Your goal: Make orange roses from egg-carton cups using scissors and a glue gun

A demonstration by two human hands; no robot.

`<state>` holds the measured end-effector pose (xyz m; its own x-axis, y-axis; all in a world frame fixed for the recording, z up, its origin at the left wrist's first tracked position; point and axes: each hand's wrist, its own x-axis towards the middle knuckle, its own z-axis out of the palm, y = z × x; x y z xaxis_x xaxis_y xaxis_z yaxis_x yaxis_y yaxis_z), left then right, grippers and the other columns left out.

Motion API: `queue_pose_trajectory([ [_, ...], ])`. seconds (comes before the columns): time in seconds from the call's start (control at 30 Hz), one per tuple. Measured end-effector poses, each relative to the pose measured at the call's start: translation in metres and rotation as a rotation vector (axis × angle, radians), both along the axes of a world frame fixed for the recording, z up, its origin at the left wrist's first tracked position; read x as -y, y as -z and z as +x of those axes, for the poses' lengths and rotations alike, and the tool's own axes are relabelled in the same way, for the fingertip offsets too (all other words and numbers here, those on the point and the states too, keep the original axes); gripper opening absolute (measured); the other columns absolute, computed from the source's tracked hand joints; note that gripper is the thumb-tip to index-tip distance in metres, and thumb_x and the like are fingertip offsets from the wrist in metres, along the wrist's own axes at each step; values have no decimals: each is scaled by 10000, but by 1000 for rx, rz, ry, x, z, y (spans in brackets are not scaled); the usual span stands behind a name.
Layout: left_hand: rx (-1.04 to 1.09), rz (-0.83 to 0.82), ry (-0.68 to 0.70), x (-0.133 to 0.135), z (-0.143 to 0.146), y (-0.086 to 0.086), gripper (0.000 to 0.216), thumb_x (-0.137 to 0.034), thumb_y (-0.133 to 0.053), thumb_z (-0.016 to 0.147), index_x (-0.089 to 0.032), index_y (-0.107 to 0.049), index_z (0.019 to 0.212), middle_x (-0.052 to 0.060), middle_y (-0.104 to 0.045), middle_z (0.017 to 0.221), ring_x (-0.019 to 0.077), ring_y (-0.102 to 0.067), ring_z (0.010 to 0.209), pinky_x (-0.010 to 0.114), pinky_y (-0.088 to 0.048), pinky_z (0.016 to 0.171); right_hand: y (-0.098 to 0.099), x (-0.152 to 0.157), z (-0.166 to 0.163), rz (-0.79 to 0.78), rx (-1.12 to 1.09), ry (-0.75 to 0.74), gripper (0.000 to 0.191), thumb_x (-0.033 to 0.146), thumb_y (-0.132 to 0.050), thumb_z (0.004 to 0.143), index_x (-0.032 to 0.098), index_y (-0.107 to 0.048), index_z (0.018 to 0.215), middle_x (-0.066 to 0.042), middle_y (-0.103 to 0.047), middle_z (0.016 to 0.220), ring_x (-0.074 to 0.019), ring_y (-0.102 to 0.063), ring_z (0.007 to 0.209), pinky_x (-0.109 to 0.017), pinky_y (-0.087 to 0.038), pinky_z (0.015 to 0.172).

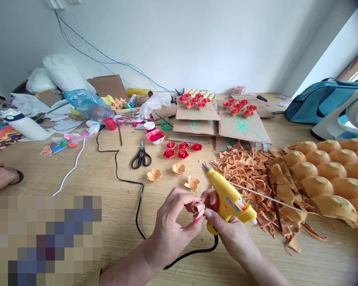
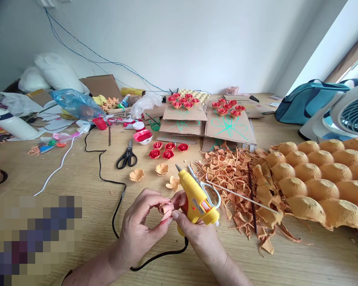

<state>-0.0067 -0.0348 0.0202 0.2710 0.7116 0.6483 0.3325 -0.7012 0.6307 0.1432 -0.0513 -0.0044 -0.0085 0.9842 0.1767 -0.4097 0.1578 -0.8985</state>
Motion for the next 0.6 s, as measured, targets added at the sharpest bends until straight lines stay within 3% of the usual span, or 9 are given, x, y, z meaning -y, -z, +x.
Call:
queue_pose_trajectory([
  [0.6,-19,-25,25,-2,0,2,256,-53,-657,812,-197,-603,1017,7,-659,835,110,-603,713,219,-550,697,5,0,0,0,-34,-15,182,290,-743,838,265,-571,891,-6,-578,906,-164,-545,834,-297,-492,768],
])
